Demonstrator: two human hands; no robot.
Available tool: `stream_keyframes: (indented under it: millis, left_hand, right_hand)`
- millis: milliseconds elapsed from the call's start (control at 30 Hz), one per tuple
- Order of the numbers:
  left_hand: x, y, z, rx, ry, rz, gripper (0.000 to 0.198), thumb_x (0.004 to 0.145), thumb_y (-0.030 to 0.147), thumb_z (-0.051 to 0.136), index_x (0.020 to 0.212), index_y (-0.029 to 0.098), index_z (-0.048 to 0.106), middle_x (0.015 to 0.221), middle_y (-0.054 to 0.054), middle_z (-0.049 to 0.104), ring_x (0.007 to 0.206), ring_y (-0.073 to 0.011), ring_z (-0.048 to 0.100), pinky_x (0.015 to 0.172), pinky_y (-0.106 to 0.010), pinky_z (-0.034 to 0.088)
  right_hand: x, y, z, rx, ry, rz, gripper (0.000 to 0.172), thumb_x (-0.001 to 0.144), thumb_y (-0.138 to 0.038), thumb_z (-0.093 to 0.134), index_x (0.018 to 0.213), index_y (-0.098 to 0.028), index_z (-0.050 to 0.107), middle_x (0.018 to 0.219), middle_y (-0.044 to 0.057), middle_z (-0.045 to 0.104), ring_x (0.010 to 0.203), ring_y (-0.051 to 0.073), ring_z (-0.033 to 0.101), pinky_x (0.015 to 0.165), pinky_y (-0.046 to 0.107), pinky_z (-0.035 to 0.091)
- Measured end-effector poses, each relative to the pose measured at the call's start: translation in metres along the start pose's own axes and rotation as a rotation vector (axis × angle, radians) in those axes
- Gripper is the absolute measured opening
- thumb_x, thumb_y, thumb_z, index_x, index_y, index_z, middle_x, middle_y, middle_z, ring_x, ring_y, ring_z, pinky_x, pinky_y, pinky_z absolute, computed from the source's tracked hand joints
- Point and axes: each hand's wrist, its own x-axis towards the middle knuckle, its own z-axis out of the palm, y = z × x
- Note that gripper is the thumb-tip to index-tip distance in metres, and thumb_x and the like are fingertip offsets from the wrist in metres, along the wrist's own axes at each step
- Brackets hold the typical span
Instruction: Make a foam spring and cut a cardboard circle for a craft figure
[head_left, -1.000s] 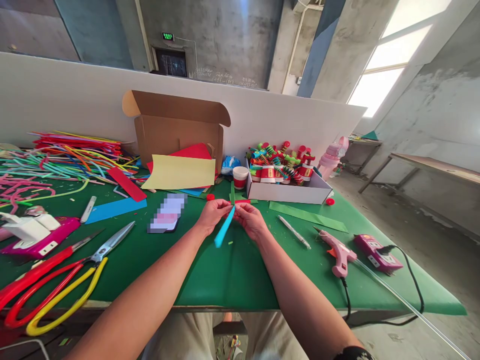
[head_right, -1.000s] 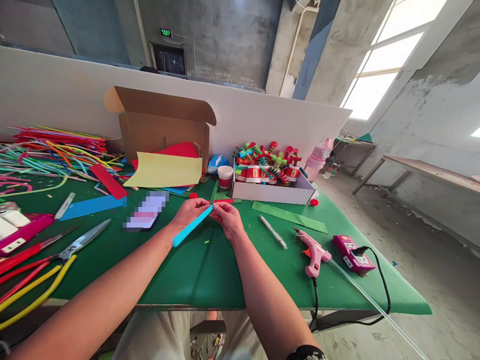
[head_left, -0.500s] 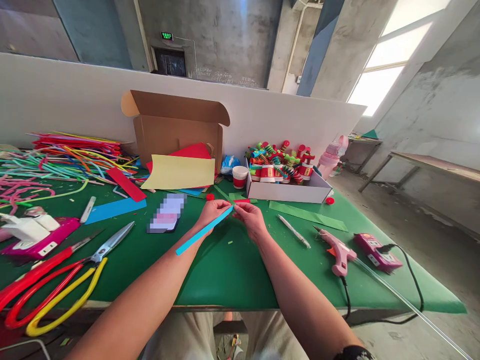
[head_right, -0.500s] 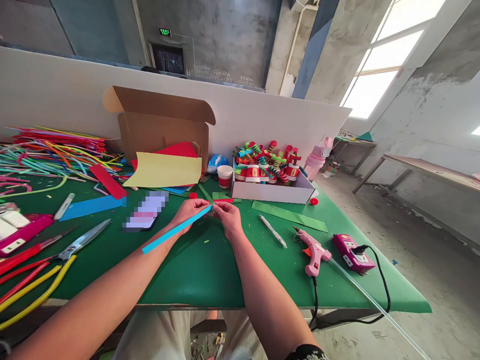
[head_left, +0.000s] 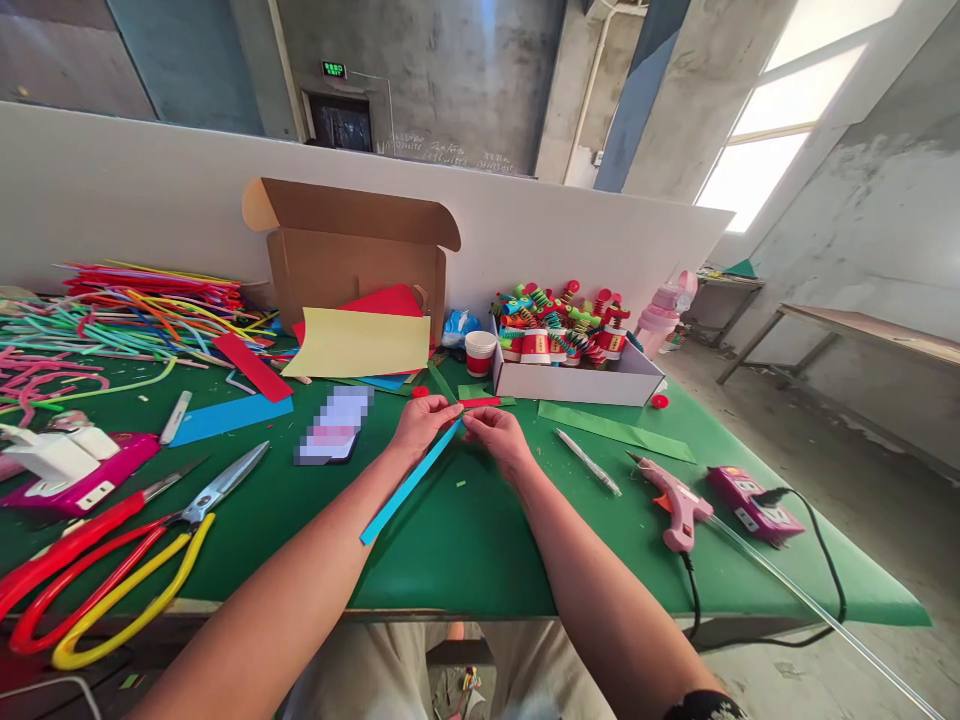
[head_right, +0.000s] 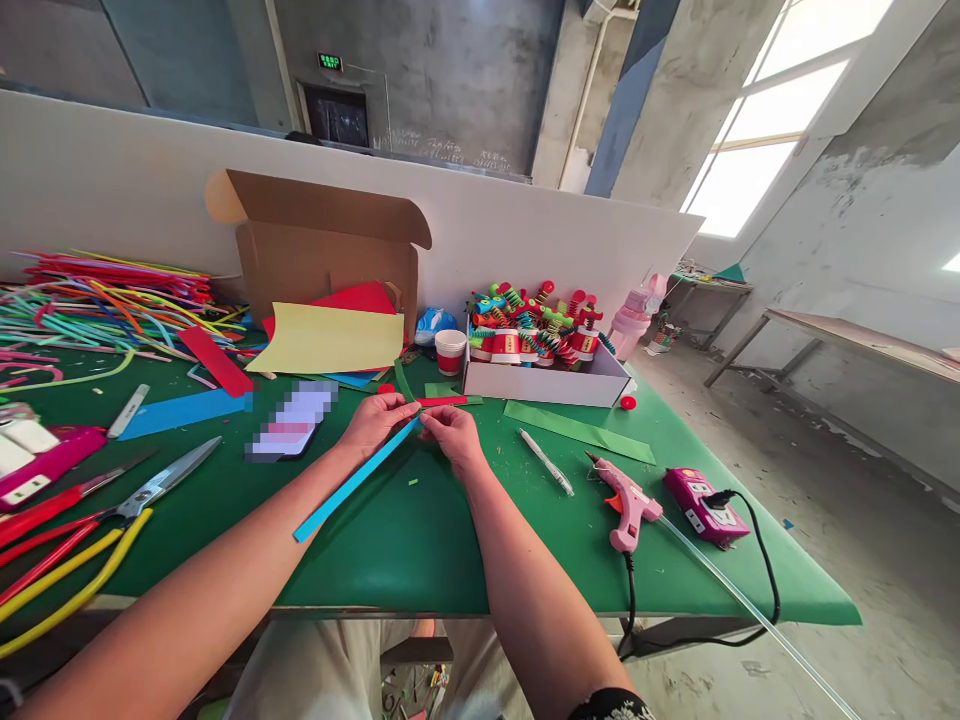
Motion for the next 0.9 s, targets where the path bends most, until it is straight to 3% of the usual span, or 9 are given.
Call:
stream_keyframes:
  millis: [100, 233, 433, 667, 900]
  left_hand:
    - [0.0020, -0.0002, -0.0006, 0.067, 0.008, 0.068, 0.042, 0.057, 0.054, 0.079, 0.056, 0.017, 0.060, 0.051, 0.004, 0.053, 0.050, -0.0097, 0.046, 0.049, -0.023, 0.034]
    - [0.0034, -0.0016, 0.0014, -0.104, 0.031, 0.099, 0.041, 0.062, 0.056, 0.075, 0.070, 0.017, 0.068, 0.067, -0.002, 0.065, 0.064, -0.0150, 0.057, 0.061, -0.028, 0.044]
    - [-0.0017, -0.0022, 0.0055, -0.116, -0.144, 0.039, 0.034, 0.055, 0.040, 0.081, 0.078, 0.016, 0.072, 0.072, -0.004, 0.068, 0.068, -0.0164, 0.058, 0.065, -0.030, 0.046]
    - [-0.0014, -0.0023, 0.0063, -0.111, -0.008, 0.073, 0.036, 0.054, 0.044, 0.081, 0.069, 0.016, 0.065, 0.063, 0.001, 0.061, 0.061, -0.0127, 0.054, 0.061, -0.027, 0.044]
    - [-0.0017, 0.0009, 0.0062, -0.040, 0.003, 0.075, 0.036, 0.052, 0.045, 0.082, 0.067, 0.015, 0.067, 0.061, 0.000, 0.061, 0.059, -0.0124, 0.052, 0.058, -0.026, 0.043]
  right_hand:
    - [-0.0005, -0.0006, -0.0001, 0.005, -0.026, 0.006, 0.034, 0.047, -0.040, 0.087, 0.061, -0.017, 0.066, 0.054, -0.003, 0.060, 0.051, 0.010, 0.054, 0.060, 0.028, 0.052]
    - [-0.0018, -0.0040, -0.0018, 0.124, -0.008, 0.001, 0.033, 0.049, -0.037, 0.087, 0.067, -0.018, 0.067, 0.056, -0.003, 0.062, 0.052, 0.010, 0.056, 0.061, 0.027, 0.053]
    - [-0.0001, -0.0037, -0.0042, 0.263, 0.093, 0.040, 0.037, 0.045, -0.035, 0.089, 0.067, -0.019, 0.065, 0.059, -0.003, 0.064, 0.052, 0.009, 0.057, 0.057, 0.025, 0.051]
    - [-0.0024, -0.0004, 0.0006, 0.212, 0.047, -0.001, 0.033, 0.047, -0.035, 0.088, 0.065, -0.017, 0.067, 0.058, -0.002, 0.065, 0.056, 0.011, 0.060, 0.064, 0.027, 0.053]
    - [-0.0014, -0.0007, -0.0011, 0.173, 0.039, 0.027, 0.032, 0.048, -0.034, 0.088, 0.062, -0.017, 0.065, 0.056, 0.000, 0.066, 0.056, 0.013, 0.063, 0.065, 0.030, 0.055]
